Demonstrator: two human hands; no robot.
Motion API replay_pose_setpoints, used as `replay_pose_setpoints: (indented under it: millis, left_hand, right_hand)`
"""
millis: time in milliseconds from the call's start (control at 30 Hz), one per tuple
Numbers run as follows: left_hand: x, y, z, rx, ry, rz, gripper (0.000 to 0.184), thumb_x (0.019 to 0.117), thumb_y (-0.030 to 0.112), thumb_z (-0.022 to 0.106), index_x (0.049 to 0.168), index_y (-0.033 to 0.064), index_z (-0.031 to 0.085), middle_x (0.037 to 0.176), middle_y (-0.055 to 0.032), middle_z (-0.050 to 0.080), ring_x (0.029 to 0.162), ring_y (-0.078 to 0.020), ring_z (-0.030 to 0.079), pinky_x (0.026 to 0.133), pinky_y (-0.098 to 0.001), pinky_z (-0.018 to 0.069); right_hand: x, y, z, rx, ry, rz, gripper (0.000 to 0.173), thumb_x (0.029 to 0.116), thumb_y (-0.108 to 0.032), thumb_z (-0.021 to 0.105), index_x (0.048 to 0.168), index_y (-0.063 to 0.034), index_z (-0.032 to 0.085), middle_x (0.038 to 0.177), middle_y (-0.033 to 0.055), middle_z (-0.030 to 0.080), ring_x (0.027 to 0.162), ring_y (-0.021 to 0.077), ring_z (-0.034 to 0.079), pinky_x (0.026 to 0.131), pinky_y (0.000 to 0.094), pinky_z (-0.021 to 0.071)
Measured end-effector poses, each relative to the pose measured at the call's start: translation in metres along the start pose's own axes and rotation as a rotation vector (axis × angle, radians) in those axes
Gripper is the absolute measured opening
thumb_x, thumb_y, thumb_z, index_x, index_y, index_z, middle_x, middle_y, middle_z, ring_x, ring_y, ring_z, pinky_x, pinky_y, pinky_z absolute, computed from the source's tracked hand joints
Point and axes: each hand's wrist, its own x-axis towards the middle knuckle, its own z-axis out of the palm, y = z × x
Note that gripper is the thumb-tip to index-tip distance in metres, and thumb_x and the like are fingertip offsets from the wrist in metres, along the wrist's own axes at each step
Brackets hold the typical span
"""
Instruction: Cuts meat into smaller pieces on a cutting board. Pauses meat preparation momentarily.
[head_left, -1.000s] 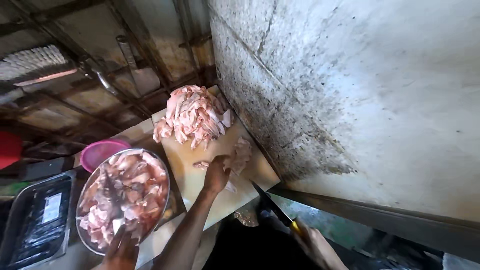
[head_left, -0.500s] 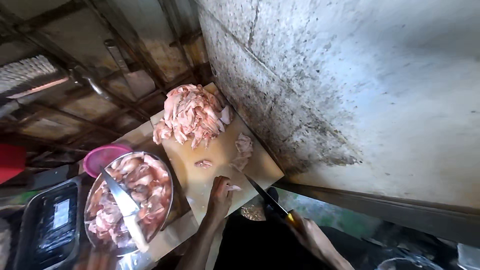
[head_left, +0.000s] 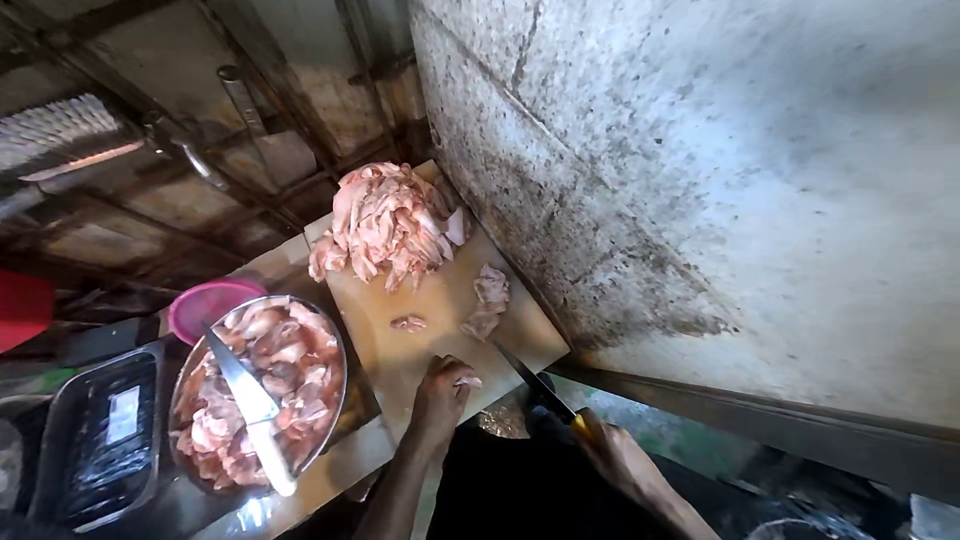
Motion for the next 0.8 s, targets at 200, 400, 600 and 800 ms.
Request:
replay_pose_setpoints:
  millis: [200,400,600,800]
  left_hand:
    - [0.003,-0.005,0.017,0.130,0.160,-0.263,0.034,0.0951,0.015,0.064,0.129,0.0116,0.069,0.133,-0.0122,0.064,0.128,-0.0265,0.058,0.108,-0.0423,0.0511]
    - [0.012,0.021,0.019,0.195,-0.003,-0.589,0.049,0.0926,0.048,0.071,0.123,0.0100,0.067,0.121,-0.0110,0.067,0.109,-0.0243,0.068,0.095,-0.0454,0.0577]
    - [0.027,0.018,0.034,0.302,-0.135,-0.164,0.033,0.0943,0.012,0.061,0.126,0.0096,0.070,0.130,-0.0110,0.065,0.127,-0.0250,0.059,0.110,-0.0376,0.0483]
    - [0.012,0.001,0.015,-0.471,0.076,-0.078,0.027,0.0943,0.008,0.068,0.121,0.0038,0.069,0.111,-0.0064,0.074,0.097,-0.0162,0.074,0.086,-0.0348,0.0646]
  right_hand:
    - [0.003,-0.014,-0.001,0.004,-0.122,0.046,0.044,0.1020,-0.049,0.052,0.131,-0.0155,0.058,0.092,0.0148,0.072,0.086,0.0350,0.073,0.077,0.0572,0.0586]
    - [0.007,-0.020,0.012,0.027,-0.132,0.067,0.048,0.1031,-0.051,0.049,0.134,-0.0152,0.056,0.096,0.0148,0.072,0.090,0.0353,0.073,0.081,0.0569,0.0583]
    - [0.002,-0.024,0.014,0.043,-0.107,0.079,0.047,0.1031,-0.050,0.050,0.135,-0.0161,0.057,0.097,0.0152,0.072,0.091,0.0348,0.073,0.082,0.0569,0.0579]
    - [-0.003,-0.016,0.015,0.083,-0.066,0.100,0.046,0.1034,-0.050,0.049,0.134,-0.0167,0.057,0.096,0.0141,0.072,0.090,0.0344,0.073,0.081,0.0567,0.0584]
